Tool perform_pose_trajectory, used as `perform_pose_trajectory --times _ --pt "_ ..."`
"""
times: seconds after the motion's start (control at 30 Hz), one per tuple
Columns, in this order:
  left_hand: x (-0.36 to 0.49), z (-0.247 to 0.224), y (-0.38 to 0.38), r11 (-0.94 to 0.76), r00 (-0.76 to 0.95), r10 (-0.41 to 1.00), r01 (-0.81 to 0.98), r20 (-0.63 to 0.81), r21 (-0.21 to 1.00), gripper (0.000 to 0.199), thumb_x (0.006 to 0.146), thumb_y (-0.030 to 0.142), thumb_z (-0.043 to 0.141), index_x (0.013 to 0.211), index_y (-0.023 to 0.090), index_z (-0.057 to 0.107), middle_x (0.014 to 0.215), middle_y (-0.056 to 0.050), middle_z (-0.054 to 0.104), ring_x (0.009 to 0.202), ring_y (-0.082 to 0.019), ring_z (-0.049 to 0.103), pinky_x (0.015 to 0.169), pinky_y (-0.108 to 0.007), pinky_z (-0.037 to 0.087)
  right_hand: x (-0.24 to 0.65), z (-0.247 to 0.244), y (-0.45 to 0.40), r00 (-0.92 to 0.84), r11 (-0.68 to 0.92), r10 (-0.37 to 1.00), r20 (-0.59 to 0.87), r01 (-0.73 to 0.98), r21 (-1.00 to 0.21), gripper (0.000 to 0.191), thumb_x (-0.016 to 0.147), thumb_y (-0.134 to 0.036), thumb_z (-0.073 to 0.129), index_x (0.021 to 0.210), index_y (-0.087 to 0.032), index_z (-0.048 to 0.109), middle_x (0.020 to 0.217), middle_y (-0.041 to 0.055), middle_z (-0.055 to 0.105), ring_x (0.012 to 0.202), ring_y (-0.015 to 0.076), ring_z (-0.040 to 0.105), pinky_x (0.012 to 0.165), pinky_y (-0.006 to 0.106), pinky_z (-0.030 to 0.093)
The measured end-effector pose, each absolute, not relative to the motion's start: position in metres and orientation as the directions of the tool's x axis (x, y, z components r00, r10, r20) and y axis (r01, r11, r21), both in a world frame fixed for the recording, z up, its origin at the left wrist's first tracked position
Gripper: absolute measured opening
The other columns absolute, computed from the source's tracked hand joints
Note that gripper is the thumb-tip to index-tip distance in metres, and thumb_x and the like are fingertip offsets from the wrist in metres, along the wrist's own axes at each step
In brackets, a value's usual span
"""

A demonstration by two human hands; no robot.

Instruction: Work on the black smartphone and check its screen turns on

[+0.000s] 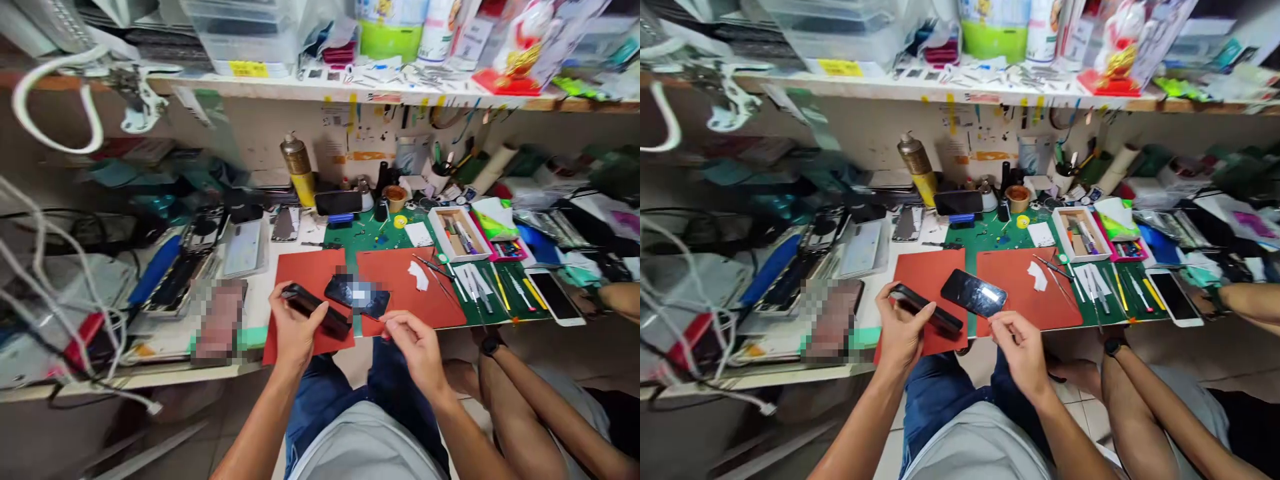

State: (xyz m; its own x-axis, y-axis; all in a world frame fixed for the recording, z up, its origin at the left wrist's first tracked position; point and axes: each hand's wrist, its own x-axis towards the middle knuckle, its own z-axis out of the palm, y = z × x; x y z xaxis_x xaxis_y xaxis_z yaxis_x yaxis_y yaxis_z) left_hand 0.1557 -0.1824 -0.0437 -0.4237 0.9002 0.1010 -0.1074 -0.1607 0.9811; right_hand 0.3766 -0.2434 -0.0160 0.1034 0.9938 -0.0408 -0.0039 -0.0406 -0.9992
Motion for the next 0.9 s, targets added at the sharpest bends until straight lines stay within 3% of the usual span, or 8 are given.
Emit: perform_pose_trajectory --times 0.07,0.17,0.6,0.9 --pt "0.156 -0.043 -0.186 -0.131 -0.391 0.919 -0.164 0.057 0.978 0.079 0.067 0.025 0.092 0.129 0.034 0.045 0.112 0.000 0.050 0.096 -0.014 0.055 0.088 -0.026 0.049 0.345 -0.024 -0.254 0.070 -0.031 0.997 -0.032 -0.006 -0.999 0.021 0.097 -0.039 0.064 0.090 -0.022 0.074 0.110 0.0085 0.075 0.101 0.0218 0.071 0.092 0.034 0.056" --pt "0.157 -0.040 -0.190 -0.140 -0.389 0.919 -0.169 0.065 0.976 0.078 0.066 0.024 0.092 0.127 0.035 0.045 0.111 0.001 0.048 0.096 -0.013 0.051 0.086 -0.022 0.046 0.318 -0.031 -0.253 0.114 0.014 0.993 0.018 0.036 -0.999 0.020 0.099 -0.036 0.061 0.090 -0.023 0.073 0.119 0.0095 0.075 0.113 0.0240 0.070 0.101 0.038 0.054" --pt "0.159 -0.039 -0.193 -0.150 -0.382 0.917 -0.056 0.118 0.987 0.077 0.069 0.028 0.090 0.129 0.033 0.042 0.114 -0.001 0.045 0.096 -0.014 0.051 0.087 -0.025 0.049 0.305 -0.037 -0.243 0.199 0.049 0.977 0.076 0.135 -0.990 0.021 0.098 -0.036 0.060 0.091 -0.023 0.076 0.105 0.0077 0.077 0.097 0.0222 0.072 0.083 0.035 0.057" --pt "0.159 -0.038 -0.193 -0.128 -0.376 0.921 -0.044 0.102 0.991 0.077 0.069 0.029 0.089 0.129 0.033 0.041 0.116 -0.002 0.045 0.098 -0.015 0.052 0.089 -0.027 0.050 0.306 -0.035 -0.241 0.201 0.061 0.975 0.096 0.175 -0.983 0.021 0.099 -0.034 0.059 0.090 -0.024 0.075 0.103 0.0069 0.077 0.095 0.0218 0.072 0.082 0.033 0.058"
